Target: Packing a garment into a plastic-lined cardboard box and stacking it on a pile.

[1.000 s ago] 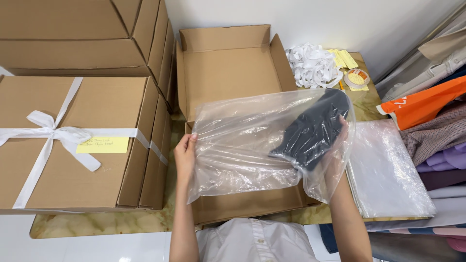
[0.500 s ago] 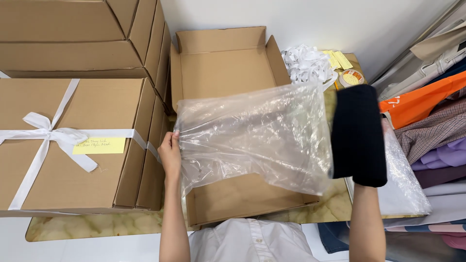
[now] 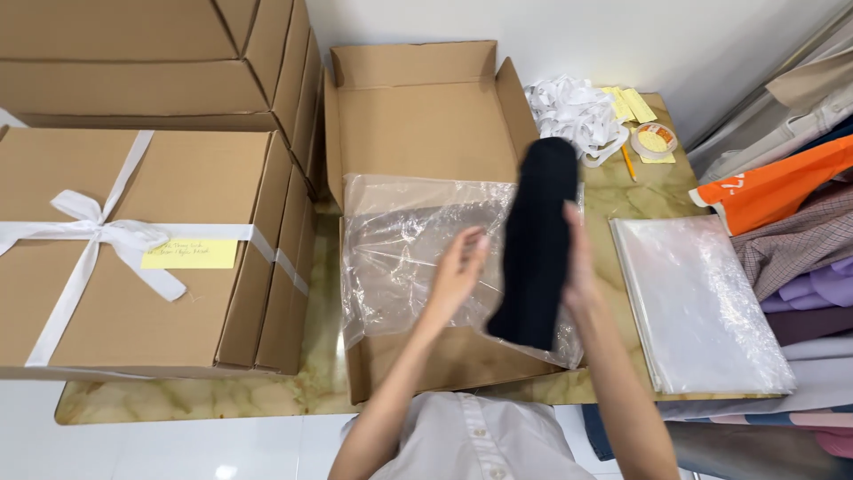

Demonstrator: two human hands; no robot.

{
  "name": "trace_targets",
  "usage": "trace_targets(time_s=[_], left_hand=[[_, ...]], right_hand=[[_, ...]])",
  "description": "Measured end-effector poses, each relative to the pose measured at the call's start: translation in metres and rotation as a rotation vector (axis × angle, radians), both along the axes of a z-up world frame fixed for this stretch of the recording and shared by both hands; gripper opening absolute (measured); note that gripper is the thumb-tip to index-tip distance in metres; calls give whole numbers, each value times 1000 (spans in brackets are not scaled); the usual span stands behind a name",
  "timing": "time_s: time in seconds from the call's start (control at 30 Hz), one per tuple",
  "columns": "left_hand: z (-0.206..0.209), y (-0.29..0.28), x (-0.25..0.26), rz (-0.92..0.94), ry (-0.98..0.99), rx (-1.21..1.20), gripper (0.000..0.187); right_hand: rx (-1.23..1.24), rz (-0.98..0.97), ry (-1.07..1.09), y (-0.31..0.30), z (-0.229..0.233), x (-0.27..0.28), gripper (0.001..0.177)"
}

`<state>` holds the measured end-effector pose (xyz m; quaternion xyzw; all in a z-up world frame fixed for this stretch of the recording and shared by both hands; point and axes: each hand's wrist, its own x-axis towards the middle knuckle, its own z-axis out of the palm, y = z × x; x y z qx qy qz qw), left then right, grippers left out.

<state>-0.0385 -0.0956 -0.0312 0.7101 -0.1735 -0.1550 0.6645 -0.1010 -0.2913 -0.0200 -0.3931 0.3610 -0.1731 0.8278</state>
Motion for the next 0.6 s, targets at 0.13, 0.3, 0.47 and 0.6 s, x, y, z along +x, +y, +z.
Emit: trace_targets(time_s=[0.13,0.3,0.47,0.6], left_hand=[[62,-1,-16,-123,189,16,81],[74,15,-9,-43,344,33,99],[64,16,-3,68,449,-157,85],[73,14,2,126,504,-279,76]], right_hand=[[-32,163,105,88,55,23,89],[-256,188,102,114,41,32,73],[-689,198,23,121,21,35,52],[-793,269,119,101,31,37,56]])
